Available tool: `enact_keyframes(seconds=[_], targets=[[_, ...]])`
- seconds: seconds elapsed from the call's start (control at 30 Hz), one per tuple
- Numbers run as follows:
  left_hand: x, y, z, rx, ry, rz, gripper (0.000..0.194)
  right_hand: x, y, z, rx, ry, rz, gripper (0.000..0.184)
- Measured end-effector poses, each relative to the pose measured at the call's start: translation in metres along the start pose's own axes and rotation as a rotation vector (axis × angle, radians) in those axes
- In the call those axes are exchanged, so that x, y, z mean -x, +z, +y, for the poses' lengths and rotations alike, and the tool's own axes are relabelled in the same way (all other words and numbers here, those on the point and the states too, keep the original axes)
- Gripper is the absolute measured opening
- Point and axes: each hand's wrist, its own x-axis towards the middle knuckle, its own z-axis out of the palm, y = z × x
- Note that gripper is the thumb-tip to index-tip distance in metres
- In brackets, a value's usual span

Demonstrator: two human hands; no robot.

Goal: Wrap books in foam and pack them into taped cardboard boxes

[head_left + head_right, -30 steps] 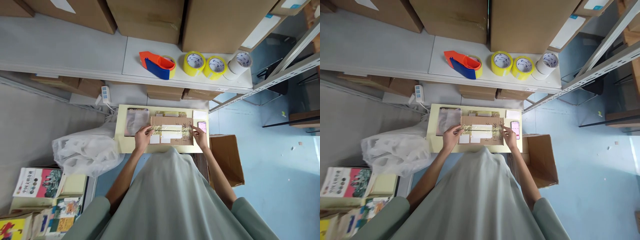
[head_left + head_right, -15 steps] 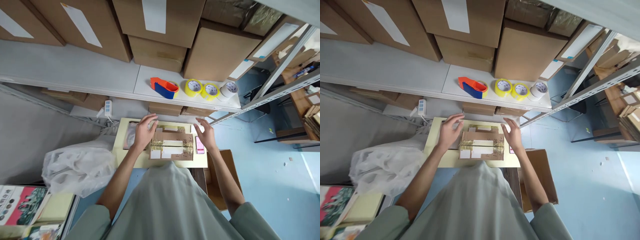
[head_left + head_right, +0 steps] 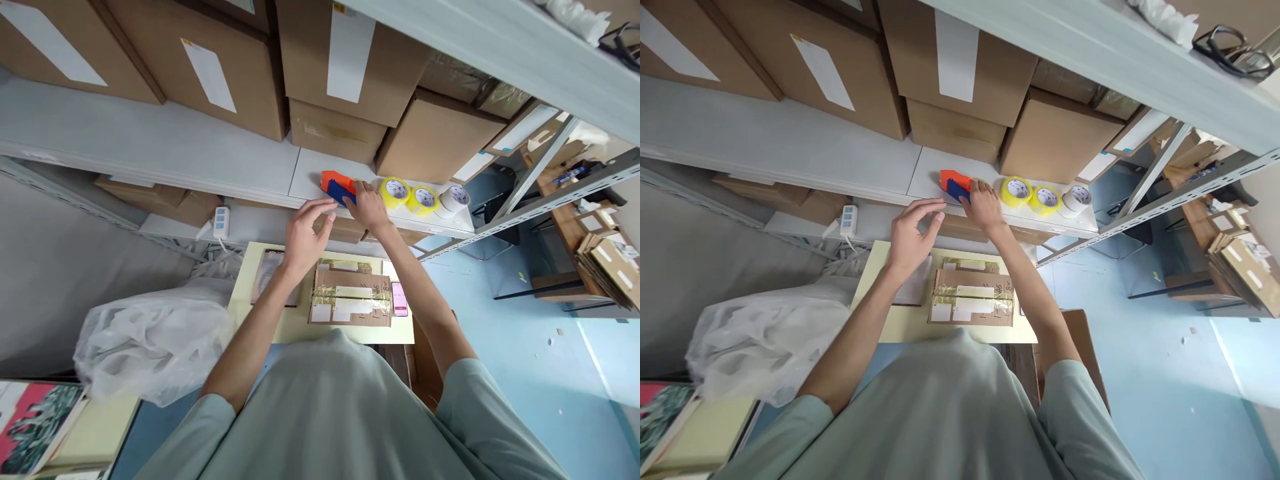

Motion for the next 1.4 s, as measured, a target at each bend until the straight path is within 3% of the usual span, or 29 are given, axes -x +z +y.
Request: enact_keyframes(seconds=[0.2, 0.33, 0.43, 0.6, 0.7, 0.83, 1.23, 1.4], targets=[[0.026, -0.015, -0.014, -0.004, 0.016, 0.057, 0.024, -0.024, 0.018, -0.03, 0.24, 0.201, -0.167, 0.049], [0.051, -0.026, -0.031, 0.025, -0.045, 0.095, 0.024, -0.009, 0.017, -0.042, 0.284, 0.227, -0.189, 0.054], [0.071, -0.036, -0.041, 0.074, -0.142, 0.134, 0.026, 0.031, 0.009, -0.05, 0.293, 0.188, -0.222, 0.058], [0.105, -0.05, -0.041, 0.175, -0.265, 0.203, 0.033, 0.128, -0.003, -0.057, 0.2, 0.001, -0.236, 0.059], [0.121, -0.057, -0.031, 0.229, -0.26, 0.175, 0.033, 0.173, -0.007, -0.056, 0.1, -0.139, -0.201, 0.059], [0.133, -0.065, -0.02, 0.241, -0.225, 0.085, 0.03, 0.205, -0.015, -0.057, 0.073, -0.223, -0.193, 0.054], [0.137, -0.072, -0.021, 0.256, -0.2, -0.144, 0.012, 0.225, -0.04, -0.066, 0.111, -0.261, -0.305, 0.047], [0.146, -0.067, -0.034, 0.337, -0.313, -0.183, 0.017, 0.22, -0.052, -0.077, 0.129, -0.156, -0.477, 0.057]])
